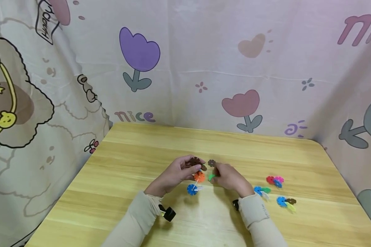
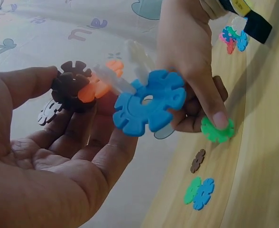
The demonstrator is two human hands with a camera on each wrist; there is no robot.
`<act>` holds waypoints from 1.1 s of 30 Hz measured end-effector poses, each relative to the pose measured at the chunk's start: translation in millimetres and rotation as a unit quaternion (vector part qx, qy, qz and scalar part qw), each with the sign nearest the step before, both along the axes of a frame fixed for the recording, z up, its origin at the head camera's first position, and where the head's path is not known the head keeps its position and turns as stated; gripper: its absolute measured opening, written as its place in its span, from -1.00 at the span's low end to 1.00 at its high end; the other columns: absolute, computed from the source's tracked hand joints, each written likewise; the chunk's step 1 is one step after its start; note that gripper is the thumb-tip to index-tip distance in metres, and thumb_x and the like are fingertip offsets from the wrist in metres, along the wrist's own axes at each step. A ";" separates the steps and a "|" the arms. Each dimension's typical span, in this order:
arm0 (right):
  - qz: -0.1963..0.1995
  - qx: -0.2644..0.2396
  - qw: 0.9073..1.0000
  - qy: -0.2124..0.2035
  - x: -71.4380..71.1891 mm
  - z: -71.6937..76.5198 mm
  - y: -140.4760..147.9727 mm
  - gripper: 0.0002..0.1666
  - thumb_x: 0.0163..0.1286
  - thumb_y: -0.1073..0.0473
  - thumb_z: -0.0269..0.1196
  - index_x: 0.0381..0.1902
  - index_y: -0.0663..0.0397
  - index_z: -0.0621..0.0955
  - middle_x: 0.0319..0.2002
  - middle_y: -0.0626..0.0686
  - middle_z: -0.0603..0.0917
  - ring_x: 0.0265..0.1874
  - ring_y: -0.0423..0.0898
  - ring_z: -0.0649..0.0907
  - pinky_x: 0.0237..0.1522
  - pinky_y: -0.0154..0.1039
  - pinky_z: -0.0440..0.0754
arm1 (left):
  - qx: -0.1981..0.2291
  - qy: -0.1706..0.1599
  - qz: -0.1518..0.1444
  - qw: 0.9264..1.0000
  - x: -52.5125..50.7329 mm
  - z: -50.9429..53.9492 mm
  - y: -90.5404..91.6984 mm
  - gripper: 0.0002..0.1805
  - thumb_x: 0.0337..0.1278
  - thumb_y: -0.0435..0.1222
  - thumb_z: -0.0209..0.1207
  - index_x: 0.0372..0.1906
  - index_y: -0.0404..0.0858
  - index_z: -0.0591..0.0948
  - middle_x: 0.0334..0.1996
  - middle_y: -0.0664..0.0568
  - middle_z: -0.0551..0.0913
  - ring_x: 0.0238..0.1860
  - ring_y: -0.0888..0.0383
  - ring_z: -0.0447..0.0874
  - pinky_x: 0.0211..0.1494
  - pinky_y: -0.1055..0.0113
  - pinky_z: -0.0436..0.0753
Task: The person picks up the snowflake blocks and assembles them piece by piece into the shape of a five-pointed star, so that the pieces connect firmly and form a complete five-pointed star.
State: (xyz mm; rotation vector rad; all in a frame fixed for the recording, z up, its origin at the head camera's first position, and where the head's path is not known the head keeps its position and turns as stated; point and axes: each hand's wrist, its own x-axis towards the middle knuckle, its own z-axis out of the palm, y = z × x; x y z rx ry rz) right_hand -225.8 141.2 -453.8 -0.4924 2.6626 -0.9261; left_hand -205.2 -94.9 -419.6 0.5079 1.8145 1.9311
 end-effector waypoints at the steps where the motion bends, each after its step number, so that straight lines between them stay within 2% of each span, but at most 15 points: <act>1: 0.010 -0.009 1.000 0.005 1.3 1.2 1.2 -0.79 0.35 0.36 0.40 -0.31 0.13 0.53 -0.48 0.00 0.51 -0.49 -0.09 0.48 -0.41 -0.21 0.46 | 0.000 0.000 0.001 1.000 -0.4 -1.2 -0.4 -0.60 0.55 -0.24 0.16 0.27 -0.42 0.53 0.06 -0.13 0.64 -0.01 0.07 0.64 0.04 0.17 0.73; 7: 0.036 -0.080 0.995 0.052 10.0 13.3 6.9 -0.76 0.43 0.35 0.34 -0.39 0.07 0.49 -0.57 -0.08 0.39 -0.59 -0.20 0.37 -0.52 -0.33 0.35 | -0.003 -0.001 0.003 1.000 -0.8 -3.6 -0.5 -0.59 0.54 -0.22 0.17 0.27 -0.40 0.53 0.07 -0.13 0.64 0.00 0.06 0.65 0.05 0.16 0.73; 11: 0.033 -0.153 0.982 0.107 17.8 25.9 8.7 -0.73 0.45 0.35 0.33 -0.41 0.01 0.50 -0.59 -0.10 0.39 -0.62 -0.25 0.35 -0.54 -0.36 0.33 | -0.004 0.000 0.005 1.000 -1.5 -5.1 -1.0 -0.57 0.55 -0.23 0.16 0.29 -0.43 0.51 0.07 -0.14 0.65 0.01 0.06 0.66 0.06 0.17 0.72; 14: 0.032 -0.199 0.972 0.123 25.7 35.7 10.0 -0.75 0.48 0.38 0.29 -0.39 -0.02 0.54 -0.57 -0.05 0.47 -0.64 -0.25 0.38 -0.58 -0.37 0.35 | -0.005 0.002 0.004 1.000 -1.8 -5.1 -0.9 -0.57 0.55 -0.23 0.16 0.30 -0.43 0.51 0.07 -0.15 0.65 0.01 0.06 0.66 0.06 0.16 0.72; 21: 0.045 -0.260 0.960 0.090 37.7 46.5 7.9 -0.81 0.50 0.40 0.24 -0.34 0.06 0.61 -0.52 -0.05 0.62 -0.67 -0.17 0.51 -0.67 -0.33 0.47 | 0.004 0.002 0.001 1.000 -1.1 -3.9 1.3 -0.57 0.56 -0.24 0.15 0.34 -0.39 0.51 0.11 -0.15 0.63 0.02 0.07 0.65 0.10 0.09 0.73; 26: 0.035 -0.279 0.957 0.066 38.7 45.2 2.5 -0.89 0.51 0.42 0.22 -0.25 0.18 0.61 -0.50 -0.03 0.70 -0.68 -0.03 0.60 -0.66 -0.32 0.50 | 0.011 -0.002 0.005 1.000 -0.8 -5.4 2.6 -0.55 0.56 -0.25 0.15 0.32 -0.47 0.49 0.10 -0.13 0.64 0.00 0.08 0.66 0.10 0.07 0.72; 29: 0.025 -0.285 0.957 0.057 39.4 44.1 -0.5 -0.93 0.50 0.44 0.22 -0.20 0.21 0.59 -0.49 -0.01 0.73 -0.70 -0.02 0.61 -0.69 -0.33 0.44 | 0.018 -0.004 0.015 1.000 0.0 -5.1 3.4 -0.56 0.54 -0.25 0.17 0.29 -0.46 0.51 0.12 -0.14 0.64 -0.01 0.08 0.68 0.10 0.10 0.73; 33: 0.008 -0.288 0.956 0.056 40.5 42.5 -3.8 -0.92 0.50 0.41 0.24 -0.24 0.20 0.56 -0.51 -0.01 0.74 -0.73 -0.04 0.58 -0.69 -0.33 0.42 | 0.022 -0.008 0.030 0.999 1.8 -3.0 4.3 -0.59 0.50 -0.28 0.21 0.27 -0.45 0.53 0.14 -0.19 0.65 -0.02 0.08 0.71 0.07 0.12 0.74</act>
